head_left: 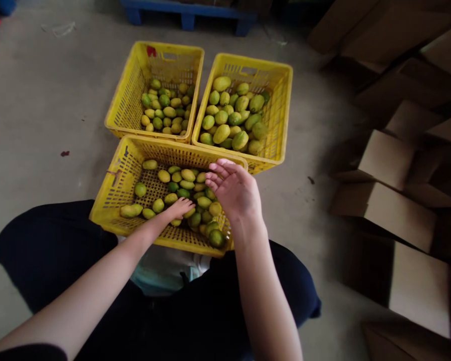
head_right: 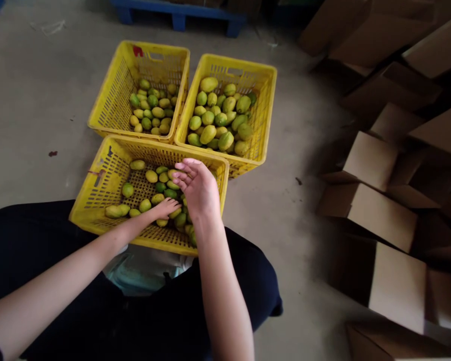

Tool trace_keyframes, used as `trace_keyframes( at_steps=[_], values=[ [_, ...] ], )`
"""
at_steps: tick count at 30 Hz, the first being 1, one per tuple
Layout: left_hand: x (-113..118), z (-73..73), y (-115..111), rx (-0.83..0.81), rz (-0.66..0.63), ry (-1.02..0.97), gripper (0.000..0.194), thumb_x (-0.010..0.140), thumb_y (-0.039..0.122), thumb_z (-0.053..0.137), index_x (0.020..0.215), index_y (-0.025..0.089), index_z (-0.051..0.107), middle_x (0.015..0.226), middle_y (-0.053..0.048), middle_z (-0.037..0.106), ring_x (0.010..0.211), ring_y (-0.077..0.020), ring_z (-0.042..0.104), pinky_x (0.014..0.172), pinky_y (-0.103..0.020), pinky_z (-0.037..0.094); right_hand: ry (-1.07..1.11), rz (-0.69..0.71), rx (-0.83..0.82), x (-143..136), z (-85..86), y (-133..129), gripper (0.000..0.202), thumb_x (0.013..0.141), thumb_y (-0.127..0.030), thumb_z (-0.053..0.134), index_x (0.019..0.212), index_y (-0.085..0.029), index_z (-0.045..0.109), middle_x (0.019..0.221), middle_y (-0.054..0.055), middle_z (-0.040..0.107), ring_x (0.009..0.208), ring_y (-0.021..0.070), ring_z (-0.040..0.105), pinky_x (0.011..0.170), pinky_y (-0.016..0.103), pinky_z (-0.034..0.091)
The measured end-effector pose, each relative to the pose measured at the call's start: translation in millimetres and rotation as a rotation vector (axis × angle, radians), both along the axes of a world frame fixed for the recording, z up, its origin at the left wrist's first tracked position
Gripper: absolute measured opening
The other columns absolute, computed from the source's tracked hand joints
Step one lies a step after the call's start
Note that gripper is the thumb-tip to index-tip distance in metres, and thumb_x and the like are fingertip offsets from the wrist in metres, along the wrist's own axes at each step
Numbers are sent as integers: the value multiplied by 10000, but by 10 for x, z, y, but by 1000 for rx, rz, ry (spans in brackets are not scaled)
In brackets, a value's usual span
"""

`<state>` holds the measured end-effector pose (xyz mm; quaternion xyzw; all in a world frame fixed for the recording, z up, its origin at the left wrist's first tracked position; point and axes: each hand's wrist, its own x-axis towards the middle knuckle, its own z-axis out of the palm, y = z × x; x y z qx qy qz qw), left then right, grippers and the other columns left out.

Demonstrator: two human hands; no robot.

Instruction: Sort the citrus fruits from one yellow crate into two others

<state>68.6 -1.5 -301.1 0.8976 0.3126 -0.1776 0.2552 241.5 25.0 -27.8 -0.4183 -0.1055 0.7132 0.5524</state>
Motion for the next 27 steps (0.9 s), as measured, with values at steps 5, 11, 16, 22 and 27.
trace_keyframes(
  at_steps=[5, 11, 16, 22, 27],
  values=[
    [-81, 112, -27, 41, 59, -17, 726, 648, 225, 796, 1310, 96, 525, 1257, -154, 633, 1201, -288, 534, 1146, -422, 233, -16, 1, 12, 8, 18, -13, 88, 714, -274, 641, 774, -211, 650, 737, -2, 704, 666, 136, 639, 665, 270, 524],
    [-312, 621, 198, -47, 511, -135, 679, 662, 509, 791, 1184, 123, 595, 1157, -153, 674, 1115, -335, 597, 1070, -479, 364, -35, -15, 17, -27, 56, -19, 45, 739, -245, 606, 753, -210, 630, 719, 1, 696, 644, 136, 636, 663, 280, 524],
    [-353, 1263, 452, -371, 766, -425, 547, 781, 522, 660, 1145, 119, 601, 1077, -86, 695, 975, -229, 625, 868, -338, 495, -126, 3, 32, -96, 28, -29, 45, 755, -246, 625, 758, -209, 651, 795, 16, 716, 734, 161, 657, 716, 301, 522],
    [-147, 2396, 550, -602, 745, -738, 664, 876, 712, 445, 1018, 102, 666, 885, -64, 683, 880, -220, 646, 893, -380, 497, -389, 45, 211, -267, 63, -104, 204, 706, -293, 783, 892, -246, 715, 920, -32, 697, 893, 145, 620, 775, 251, 492],
    [-102, 2989, 406, -595, 872, -639, 775, 981, 668, 185, 1038, 93, 703, 819, -62, 668, 830, -209, 663, 813, -379, 518, -218, 170, 327, -375, 180, -218, 203, 806, -412, 704, 918, -242, 711, 812, -41, 676, 710, 122, 595, 609, 225, 485]
  ],
)
